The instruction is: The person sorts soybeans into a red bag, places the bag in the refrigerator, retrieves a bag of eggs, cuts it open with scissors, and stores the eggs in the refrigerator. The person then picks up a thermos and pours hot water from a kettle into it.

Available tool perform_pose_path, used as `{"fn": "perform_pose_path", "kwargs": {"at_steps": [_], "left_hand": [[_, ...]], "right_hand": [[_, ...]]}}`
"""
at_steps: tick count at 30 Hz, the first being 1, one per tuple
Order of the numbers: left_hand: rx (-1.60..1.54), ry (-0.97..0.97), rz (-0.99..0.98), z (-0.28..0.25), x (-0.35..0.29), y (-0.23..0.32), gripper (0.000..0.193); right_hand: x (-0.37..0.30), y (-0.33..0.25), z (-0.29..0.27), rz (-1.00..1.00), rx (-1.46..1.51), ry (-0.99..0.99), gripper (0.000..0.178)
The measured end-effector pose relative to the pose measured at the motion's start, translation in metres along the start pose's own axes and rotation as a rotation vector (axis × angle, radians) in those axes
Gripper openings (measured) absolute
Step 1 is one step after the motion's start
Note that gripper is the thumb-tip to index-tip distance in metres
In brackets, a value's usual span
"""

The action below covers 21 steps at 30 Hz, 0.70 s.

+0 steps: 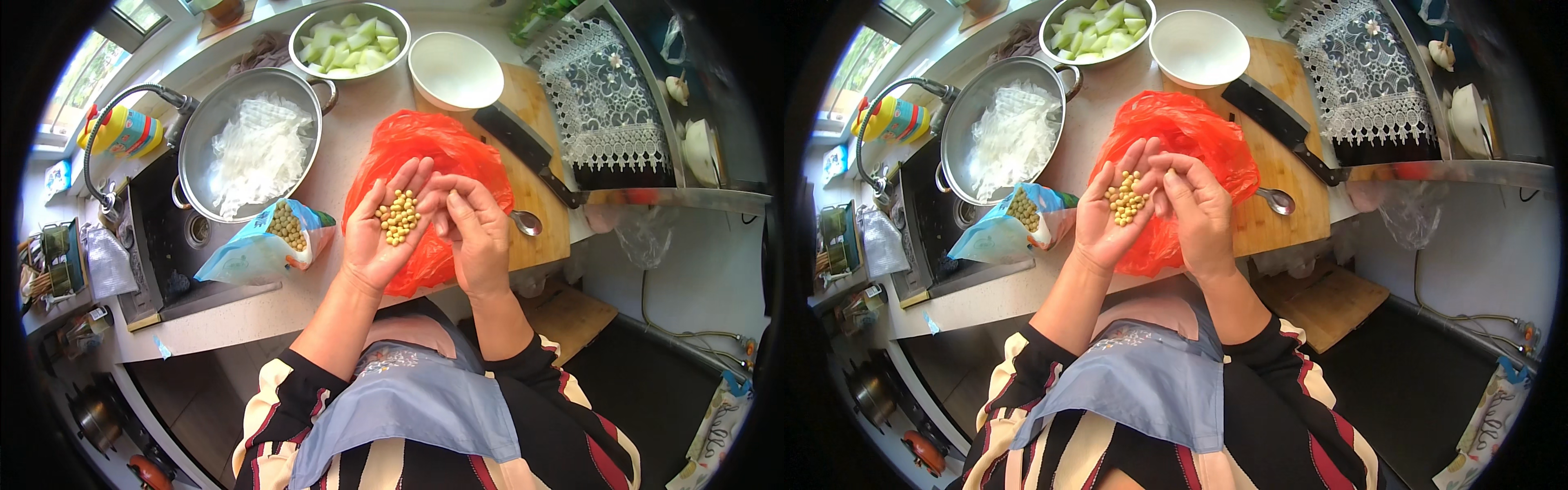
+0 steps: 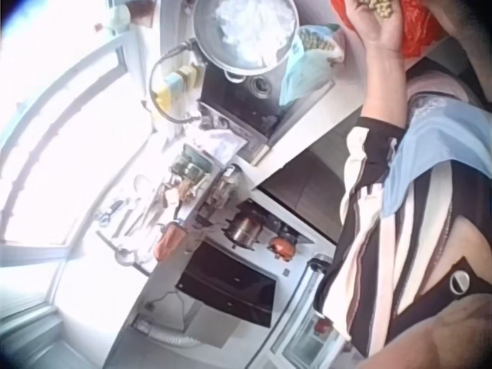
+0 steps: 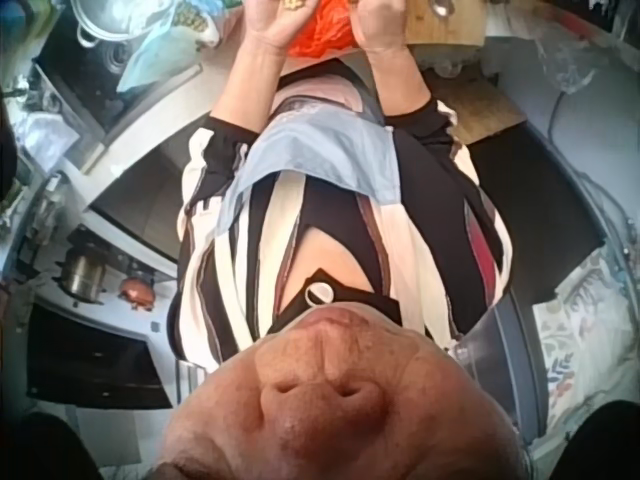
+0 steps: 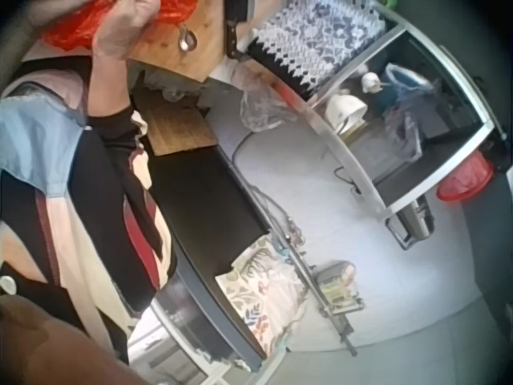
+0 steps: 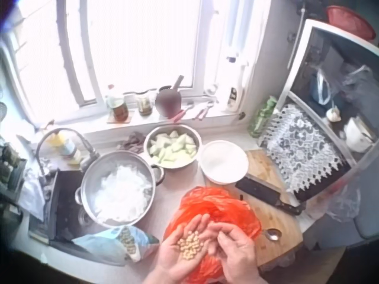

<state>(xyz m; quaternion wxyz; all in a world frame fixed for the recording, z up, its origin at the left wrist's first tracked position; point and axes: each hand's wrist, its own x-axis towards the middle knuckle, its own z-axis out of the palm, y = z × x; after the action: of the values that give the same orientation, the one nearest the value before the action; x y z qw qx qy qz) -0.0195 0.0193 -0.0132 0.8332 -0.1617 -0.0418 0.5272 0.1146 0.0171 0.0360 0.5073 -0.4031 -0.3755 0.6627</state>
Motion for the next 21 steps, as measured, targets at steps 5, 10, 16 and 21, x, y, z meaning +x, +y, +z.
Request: {"fn": "perform_pose_path", "kwargs": {"at_steps": [5, 10, 16, 21], "left_hand": [[0.059, 0.046, 0.028, 0.004, -0.001, -0.005, 0.047], [0.014, -0.047, -0.012, -0.002, -0.004, 0.004, 0.046], [0.088, 0.119, 0.089, -0.001, -0.016, 0.006, 0.044], [0.079, 0.163, 0.102, -0.005, -0.026, 0.01, 0.041]], "right_hand": [[-0.005, -0.003, 0.01, 0.005, -0.423, -0.043, 0.02], [0.011, 0.007, -0.017, 0.192, 0.736, -0.271, 0.05], [0.009, -0.002, -0.01, 0.188, 0.887, 0.027, 0.072], [0.006, -0.007, -0.02, 0.141, 0.945, 0.058, 0.081]]}}
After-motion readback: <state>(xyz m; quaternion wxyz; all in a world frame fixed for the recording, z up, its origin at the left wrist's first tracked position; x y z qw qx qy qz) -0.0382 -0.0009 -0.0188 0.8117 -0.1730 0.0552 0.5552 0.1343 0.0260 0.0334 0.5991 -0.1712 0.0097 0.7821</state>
